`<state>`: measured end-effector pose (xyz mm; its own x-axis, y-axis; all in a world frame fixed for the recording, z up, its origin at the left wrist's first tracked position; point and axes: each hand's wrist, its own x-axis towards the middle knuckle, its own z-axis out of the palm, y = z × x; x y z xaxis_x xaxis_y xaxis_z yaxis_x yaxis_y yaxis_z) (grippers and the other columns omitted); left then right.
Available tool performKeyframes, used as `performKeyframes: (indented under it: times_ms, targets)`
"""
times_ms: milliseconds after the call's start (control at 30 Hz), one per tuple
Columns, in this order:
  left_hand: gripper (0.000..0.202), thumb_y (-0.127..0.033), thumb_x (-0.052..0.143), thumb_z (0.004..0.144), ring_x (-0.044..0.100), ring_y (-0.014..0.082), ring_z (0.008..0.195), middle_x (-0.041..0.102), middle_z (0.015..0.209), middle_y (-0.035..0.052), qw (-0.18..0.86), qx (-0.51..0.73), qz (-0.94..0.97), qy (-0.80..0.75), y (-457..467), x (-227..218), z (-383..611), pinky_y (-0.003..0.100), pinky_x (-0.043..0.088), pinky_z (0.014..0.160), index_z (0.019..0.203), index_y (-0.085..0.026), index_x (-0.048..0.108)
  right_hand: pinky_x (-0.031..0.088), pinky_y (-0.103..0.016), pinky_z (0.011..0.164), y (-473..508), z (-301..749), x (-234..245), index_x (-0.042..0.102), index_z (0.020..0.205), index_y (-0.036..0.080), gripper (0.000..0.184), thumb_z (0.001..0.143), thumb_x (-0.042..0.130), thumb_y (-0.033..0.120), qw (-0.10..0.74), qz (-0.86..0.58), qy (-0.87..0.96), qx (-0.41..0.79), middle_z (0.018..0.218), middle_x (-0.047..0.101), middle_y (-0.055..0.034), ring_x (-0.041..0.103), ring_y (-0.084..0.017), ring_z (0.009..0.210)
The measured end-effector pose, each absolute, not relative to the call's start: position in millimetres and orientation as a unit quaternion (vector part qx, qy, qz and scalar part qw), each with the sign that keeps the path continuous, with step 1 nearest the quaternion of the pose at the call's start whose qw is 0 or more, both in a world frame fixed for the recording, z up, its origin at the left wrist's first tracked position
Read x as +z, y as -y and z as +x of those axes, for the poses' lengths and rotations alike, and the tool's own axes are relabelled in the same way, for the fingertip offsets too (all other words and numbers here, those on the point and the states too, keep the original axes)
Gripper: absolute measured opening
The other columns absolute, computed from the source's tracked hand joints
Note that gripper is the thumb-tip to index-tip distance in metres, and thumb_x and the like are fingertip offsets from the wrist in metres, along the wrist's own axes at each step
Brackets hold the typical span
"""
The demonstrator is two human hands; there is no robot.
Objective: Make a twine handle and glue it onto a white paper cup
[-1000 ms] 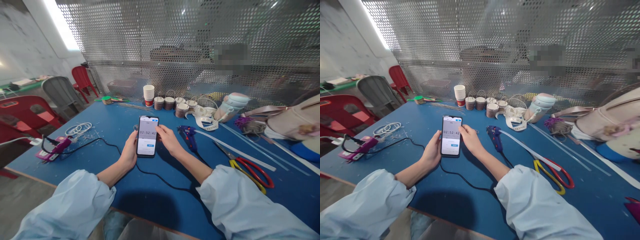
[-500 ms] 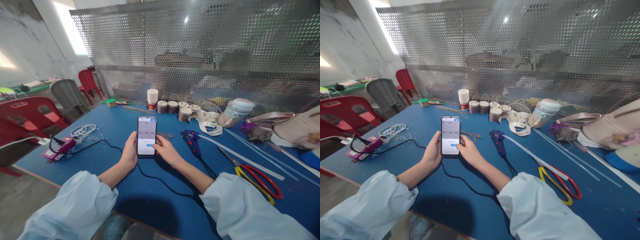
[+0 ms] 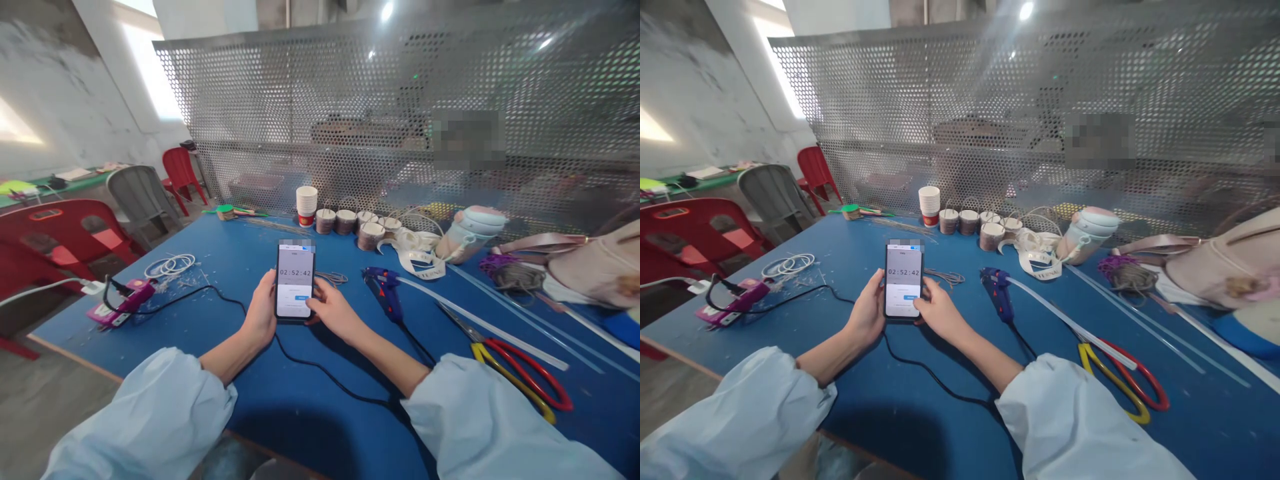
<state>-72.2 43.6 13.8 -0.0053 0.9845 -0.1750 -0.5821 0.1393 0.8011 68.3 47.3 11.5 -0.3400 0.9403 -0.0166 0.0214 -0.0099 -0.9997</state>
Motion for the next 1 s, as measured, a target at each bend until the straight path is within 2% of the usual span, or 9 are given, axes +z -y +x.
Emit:
performKeyframes:
  times_ms: [367, 600, 867, 1000]
  targets:
    - [0.038, -0.042, 0.05, 0.088, 0.071, 0.0251, 0.087, 0.075, 0.093, 0.0104, 0.663, 0.591, 0.271, -0.37, -45.2, 11.0, -72.8, 0.039, 0.054, 0.083, 0.109, -0.012, 0.064, 0.055, -0.026, 0.047, -47.5, 70.2, 15.1, 0.056, 0.118, 0.022, 0.043, 0.076, 0.048, 0.018, 0.399, -0.43, 0.571, 0.574, 0.098, 0.068, -0.0039, 0.063, -0.015, 0.069]
    - [0.039, -0.04, 0.045, 0.091, 0.07, 0.0256, 0.091, 0.075, 0.093, 0.0105, 0.663, 0.593, 0.26, -0.374, -45.2, 12.4, -71.8, 0.04, 0.053, 0.086, 0.108, -0.012, 0.065, 0.056, -0.027, 0.049, -48.6, 73.8, 12.6, 0.06, 0.115, 0.023, 0.038, 0.08, 0.044, 0.023, 0.395, -0.437, 0.57, 0.573, 0.089, 0.068, -0.0034, 0.063, -0.016, 0.069]
    - [0.039, -0.041, 0.041, 0.093, 0.07, 0.025, 0.096, 0.075, 0.099, 0.0092, 0.675, 0.59, 0.247, -0.368, -44.5, 13.3, -71.5, 0.04, 0.053, 0.088, 0.104, -0.015, 0.067, 0.057, -0.031, 0.053, -47.7, 72.0, 11.5, 0.059, 0.117, 0.023, 0.04, 0.082, 0.04, 0.023, 0.379, -0.441, 0.59, 0.56, 0.089, 0.068, -0.0038, 0.063, -0.016, 0.067]
    - [0.039, -0.042, 0.042, 0.093, 0.07, 0.0252, 0.094, 0.075, 0.097, 0.0094, 0.661, 0.604, 0.238, -0.377, -46.2, 12.4, -73.0, 0.04, 0.053, 0.088, 0.104, -0.014, 0.067, 0.056, -0.033, 0.064, -51.2, 75.6, 11.7, 0.057, 0.117, 0.023, 0.041, 0.077, 0.049, 0.019, 0.392, -0.474, 0.605, 0.505, 0.101, 0.066, -0.0055, 0.062, -0.017, 0.077]
